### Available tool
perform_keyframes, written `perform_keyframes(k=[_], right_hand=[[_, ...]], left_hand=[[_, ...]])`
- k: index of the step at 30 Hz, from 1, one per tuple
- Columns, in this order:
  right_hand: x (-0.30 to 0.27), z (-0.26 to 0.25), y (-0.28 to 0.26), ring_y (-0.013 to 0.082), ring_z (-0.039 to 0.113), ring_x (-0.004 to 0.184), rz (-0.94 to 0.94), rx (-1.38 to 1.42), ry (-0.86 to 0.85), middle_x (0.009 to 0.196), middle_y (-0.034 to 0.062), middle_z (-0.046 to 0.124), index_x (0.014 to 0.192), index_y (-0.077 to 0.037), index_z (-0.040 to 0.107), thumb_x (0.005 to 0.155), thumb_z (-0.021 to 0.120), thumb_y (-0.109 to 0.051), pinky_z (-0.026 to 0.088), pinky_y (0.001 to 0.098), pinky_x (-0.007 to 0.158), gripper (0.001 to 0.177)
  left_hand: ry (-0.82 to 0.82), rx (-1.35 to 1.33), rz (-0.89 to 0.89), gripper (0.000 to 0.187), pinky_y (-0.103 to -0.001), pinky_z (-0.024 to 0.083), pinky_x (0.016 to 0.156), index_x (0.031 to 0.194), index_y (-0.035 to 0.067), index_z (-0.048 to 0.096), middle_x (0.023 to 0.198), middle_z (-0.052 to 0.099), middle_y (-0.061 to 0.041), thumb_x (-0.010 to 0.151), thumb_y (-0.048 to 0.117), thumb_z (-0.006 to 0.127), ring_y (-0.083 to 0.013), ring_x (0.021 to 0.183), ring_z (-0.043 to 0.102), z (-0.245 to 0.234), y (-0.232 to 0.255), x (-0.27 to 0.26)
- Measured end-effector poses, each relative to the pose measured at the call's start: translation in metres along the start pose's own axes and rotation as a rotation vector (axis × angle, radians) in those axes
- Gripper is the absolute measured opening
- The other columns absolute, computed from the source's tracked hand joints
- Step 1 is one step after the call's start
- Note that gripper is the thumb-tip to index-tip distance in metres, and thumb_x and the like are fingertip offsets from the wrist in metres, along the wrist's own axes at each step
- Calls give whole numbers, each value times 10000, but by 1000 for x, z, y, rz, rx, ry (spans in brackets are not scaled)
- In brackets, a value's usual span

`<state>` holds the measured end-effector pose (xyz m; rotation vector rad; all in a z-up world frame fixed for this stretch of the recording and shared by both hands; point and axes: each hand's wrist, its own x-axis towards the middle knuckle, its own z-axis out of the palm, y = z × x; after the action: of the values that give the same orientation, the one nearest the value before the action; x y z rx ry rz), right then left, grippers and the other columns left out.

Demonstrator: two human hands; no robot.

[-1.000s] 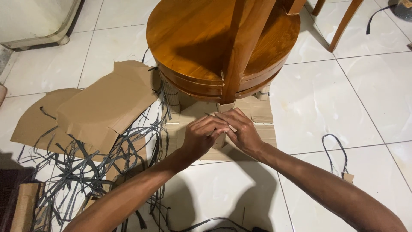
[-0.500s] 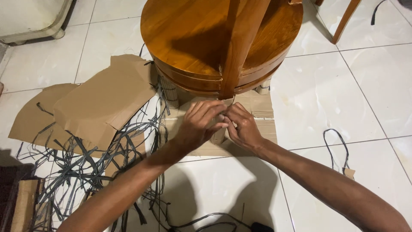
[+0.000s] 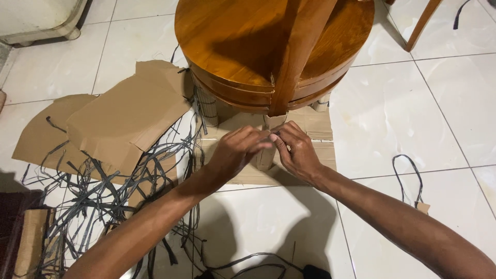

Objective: Wrapping a chair leg with cardboard and securing it with multiple plastic ties

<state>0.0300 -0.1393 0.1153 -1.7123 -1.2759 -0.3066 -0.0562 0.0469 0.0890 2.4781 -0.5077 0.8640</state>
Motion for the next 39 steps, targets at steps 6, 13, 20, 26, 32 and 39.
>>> perform_keyframes(k=[6, 13, 20, 26, 32, 39], right_hand=[[1, -7, 1, 361, 621, 725, 103, 85, 31, 765, 144, 656, 789, -23, 617, 1059, 597, -109, 507, 388, 673, 284], [-5, -12, 12, 331, 687, 815, 149, 100, 11, 873, 126, 726, 901, -50, 703, 1024, 649, -115, 535, 372, 700, 150], [-12, -7, 33, 310, 687, 794, -27, -41, 22, 892, 101, 750, 944, -43, 755, 930, 697, 31, 553, 347, 662, 94], [-6, -17, 38, 285, 698, 795, -201, -246, 18, 903, 98, 749, 969, -44, 758, 875, 742, 66, 569, 353, 656, 146], [-5, -14, 34, 250, 676, 750, -268, -278, 82, 940, 64, 746, 967, -84, 756, 893, 729, 49, 562, 335, 636, 154], [-2, -9, 20, 350, 688, 783, -236, -114, 126, 1031, 145, 765, 1003, -31, 762, 861, 734, 101, 559, 425, 644, 196]], left_hand=[[-30, 32, -39, 298, -353, 489, 595, 917, 78, 640, 764, 551, -33, 1075, 304, 527, -249, 659, 604, -10, 7, 3], [-18, -76, -154, 298, -328, 520, 584, 926, 100, 687, 739, 632, -76, 1079, 313, 544, -234, 652, 648, -11, 2, 11], [-95, 79, -179, 136, -429, 591, 666, 1064, 147, 664, 809, 661, -51, 958, 202, 601, -277, 763, 713, 19, -9, 24], [-164, -44, -550, 161, -498, 581, 655, 906, 148, 647, 704, 637, -90, 915, 305, 614, -329, 696, 717, 26, 9, 31], [-101, -464, -997, 290, -377, 532, 669, 744, 176, 705, 634, 640, -56, 920, 392, 627, -225, 694, 641, 21, 23, 34], [291, -1066, -1118, 274, -157, 345, 570, 838, 84, 700, 652, 478, 67, 981, 317, 679, -8, 601, 442, 9, 57, 40]])
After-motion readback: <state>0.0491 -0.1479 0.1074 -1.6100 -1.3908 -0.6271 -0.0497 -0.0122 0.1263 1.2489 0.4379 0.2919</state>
